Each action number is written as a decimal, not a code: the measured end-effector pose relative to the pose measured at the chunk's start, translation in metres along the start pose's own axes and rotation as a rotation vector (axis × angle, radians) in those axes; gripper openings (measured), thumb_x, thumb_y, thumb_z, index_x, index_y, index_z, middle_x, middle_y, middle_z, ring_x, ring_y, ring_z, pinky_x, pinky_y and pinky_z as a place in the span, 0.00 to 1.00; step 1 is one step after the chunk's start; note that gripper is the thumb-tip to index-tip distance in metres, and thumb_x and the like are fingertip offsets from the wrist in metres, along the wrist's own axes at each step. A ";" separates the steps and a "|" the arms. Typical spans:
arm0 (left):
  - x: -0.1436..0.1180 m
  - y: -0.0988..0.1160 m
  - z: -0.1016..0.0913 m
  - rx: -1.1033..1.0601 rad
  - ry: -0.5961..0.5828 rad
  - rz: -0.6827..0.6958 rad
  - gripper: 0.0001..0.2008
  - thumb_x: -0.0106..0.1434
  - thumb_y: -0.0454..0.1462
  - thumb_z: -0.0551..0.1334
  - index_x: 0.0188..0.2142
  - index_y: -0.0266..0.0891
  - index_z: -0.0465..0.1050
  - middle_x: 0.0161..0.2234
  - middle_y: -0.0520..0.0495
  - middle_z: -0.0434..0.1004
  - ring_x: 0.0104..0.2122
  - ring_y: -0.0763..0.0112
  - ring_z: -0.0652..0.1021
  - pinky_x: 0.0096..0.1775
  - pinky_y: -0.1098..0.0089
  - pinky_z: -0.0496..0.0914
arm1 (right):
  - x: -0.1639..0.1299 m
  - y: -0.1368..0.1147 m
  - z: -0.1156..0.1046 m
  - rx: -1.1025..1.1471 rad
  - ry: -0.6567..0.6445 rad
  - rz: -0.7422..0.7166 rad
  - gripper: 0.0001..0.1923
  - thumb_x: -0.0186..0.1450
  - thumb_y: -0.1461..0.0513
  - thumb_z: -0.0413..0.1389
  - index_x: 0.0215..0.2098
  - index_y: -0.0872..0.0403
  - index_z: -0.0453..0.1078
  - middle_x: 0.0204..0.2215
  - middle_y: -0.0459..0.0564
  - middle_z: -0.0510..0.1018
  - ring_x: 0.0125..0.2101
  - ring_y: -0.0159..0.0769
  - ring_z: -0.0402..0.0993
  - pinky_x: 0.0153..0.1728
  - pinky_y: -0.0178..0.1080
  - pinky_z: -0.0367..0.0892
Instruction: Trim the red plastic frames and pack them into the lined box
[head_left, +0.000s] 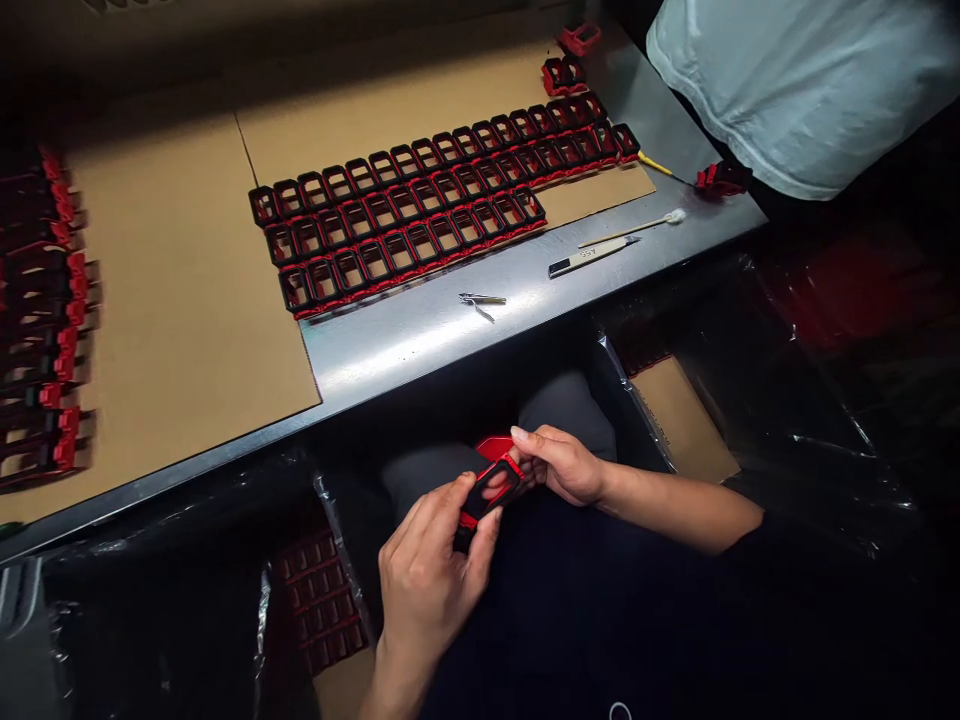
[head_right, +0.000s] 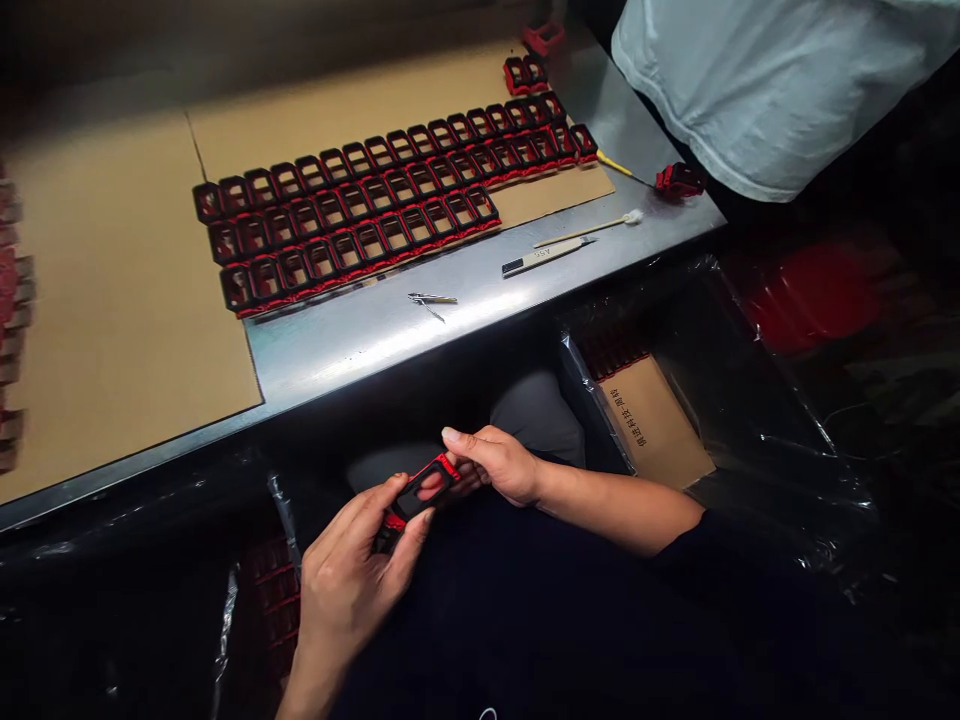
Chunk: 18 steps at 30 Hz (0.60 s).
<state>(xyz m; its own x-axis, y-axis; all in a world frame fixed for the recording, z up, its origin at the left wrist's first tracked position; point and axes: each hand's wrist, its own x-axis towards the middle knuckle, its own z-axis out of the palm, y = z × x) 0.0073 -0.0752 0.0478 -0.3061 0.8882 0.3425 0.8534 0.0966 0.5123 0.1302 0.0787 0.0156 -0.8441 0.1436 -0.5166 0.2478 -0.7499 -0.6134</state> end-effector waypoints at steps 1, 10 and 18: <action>0.000 0.000 0.000 -0.004 0.006 -0.004 0.14 0.65 0.36 0.65 0.50 0.33 0.72 0.39 0.41 0.81 0.37 0.65 0.82 0.41 0.69 0.77 | 0.000 0.000 -0.001 0.006 -0.017 -0.004 0.40 0.56 0.33 0.56 0.29 0.63 0.79 0.27 0.59 0.84 0.28 0.40 0.82 0.38 0.42 0.74; -0.002 -0.003 0.003 -0.042 0.035 -0.009 0.17 0.63 0.33 0.67 0.51 0.33 0.71 0.42 0.39 0.81 0.41 0.64 0.82 0.45 0.67 0.77 | -0.001 0.000 -0.002 0.026 -0.015 -0.068 0.36 0.58 0.36 0.57 0.32 0.62 0.80 0.29 0.58 0.84 0.29 0.40 0.82 0.39 0.42 0.73; -0.003 -0.003 0.003 -0.056 0.038 -0.013 0.18 0.63 0.32 0.66 0.52 0.33 0.70 0.43 0.39 0.80 0.42 0.64 0.82 0.46 0.67 0.77 | -0.003 -0.001 0.001 -0.005 -0.018 -0.098 0.34 0.60 0.38 0.58 0.34 0.62 0.80 0.30 0.57 0.84 0.30 0.39 0.80 0.39 0.42 0.72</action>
<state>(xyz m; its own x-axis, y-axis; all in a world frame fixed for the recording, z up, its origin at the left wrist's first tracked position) 0.0073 -0.0762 0.0429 -0.3335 0.8693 0.3647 0.8247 0.0815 0.5597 0.1318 0.0783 0.0187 -0.8728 0.2045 -0.4431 0.1658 -0.7298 -0.6633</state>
